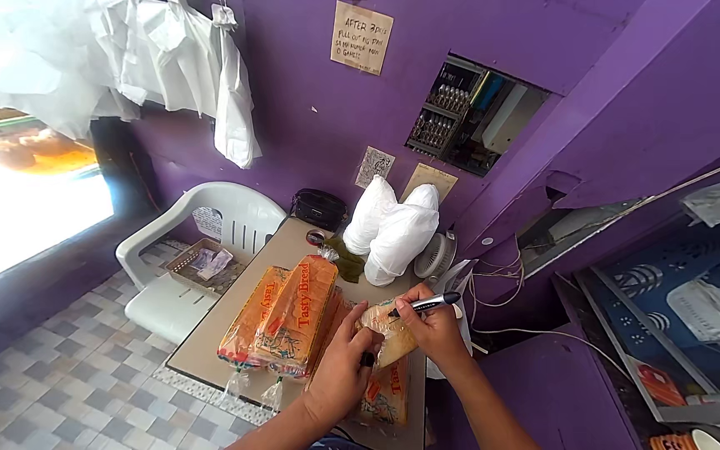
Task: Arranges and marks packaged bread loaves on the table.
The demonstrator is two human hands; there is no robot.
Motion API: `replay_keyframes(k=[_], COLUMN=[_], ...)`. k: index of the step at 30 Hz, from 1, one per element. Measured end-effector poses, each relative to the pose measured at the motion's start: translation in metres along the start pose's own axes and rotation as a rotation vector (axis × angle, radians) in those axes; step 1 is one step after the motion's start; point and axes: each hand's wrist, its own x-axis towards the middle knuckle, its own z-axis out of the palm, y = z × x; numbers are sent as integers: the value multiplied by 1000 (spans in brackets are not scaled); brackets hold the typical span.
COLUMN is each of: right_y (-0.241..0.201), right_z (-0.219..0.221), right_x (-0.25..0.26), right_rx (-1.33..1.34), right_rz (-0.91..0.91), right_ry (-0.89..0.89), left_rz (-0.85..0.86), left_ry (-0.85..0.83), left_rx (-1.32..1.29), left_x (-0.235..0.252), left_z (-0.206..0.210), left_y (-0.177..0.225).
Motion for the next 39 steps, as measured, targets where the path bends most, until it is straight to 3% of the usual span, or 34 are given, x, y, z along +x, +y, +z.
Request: replay_keyframes(k=[3, 7, 11, 15, 17, 23, 26, 29, 32, 34, 37, 39], right_y=[-1, 4, 11, 1, -1, 10, 11, 3, -10, -12, 12, 41], right_z=[-2, -12, -15, -5, 1, 20, 21, 11, -5, -14, -7, 11], right_x=[-2, -15, -37, -50, -57, -89, -84, -77, -66, -54, -27, 2], right_rx=[98, 296, 323, 378, 409, 389, 446, 466, 570, 679, 924, 924], right_rz=[6, 58, 350, 529, 470, 301, 357, 409, 456, 469, 528, 593], right_ry=[39, 278, 402, 416, 451, 678, 844, 854, 759, 605, 281, 120], left_rz=[-9, -2, -144, -522, -542, -258, -164, 4, 410, 611, 650, 501], left_ry=[-9, 12, 43, -248, -364, -693, -643, -454, -108, 27, 105, 60], left_rx=[-5, -10, -70, -216, -328, -313, -136, 42, 156, 233, 339, 464], left_x=[0, -1, -4, 8, 13, 16, 19, 12, 0, -1, -1, 5], left_z=[0, 0, -2, -22, -26, -31, -10, 9, 14, 7, -2, -1], left_y=[1, 1, 5, 16, 11, -41, -26, -7, -7, 2, 19, 21])
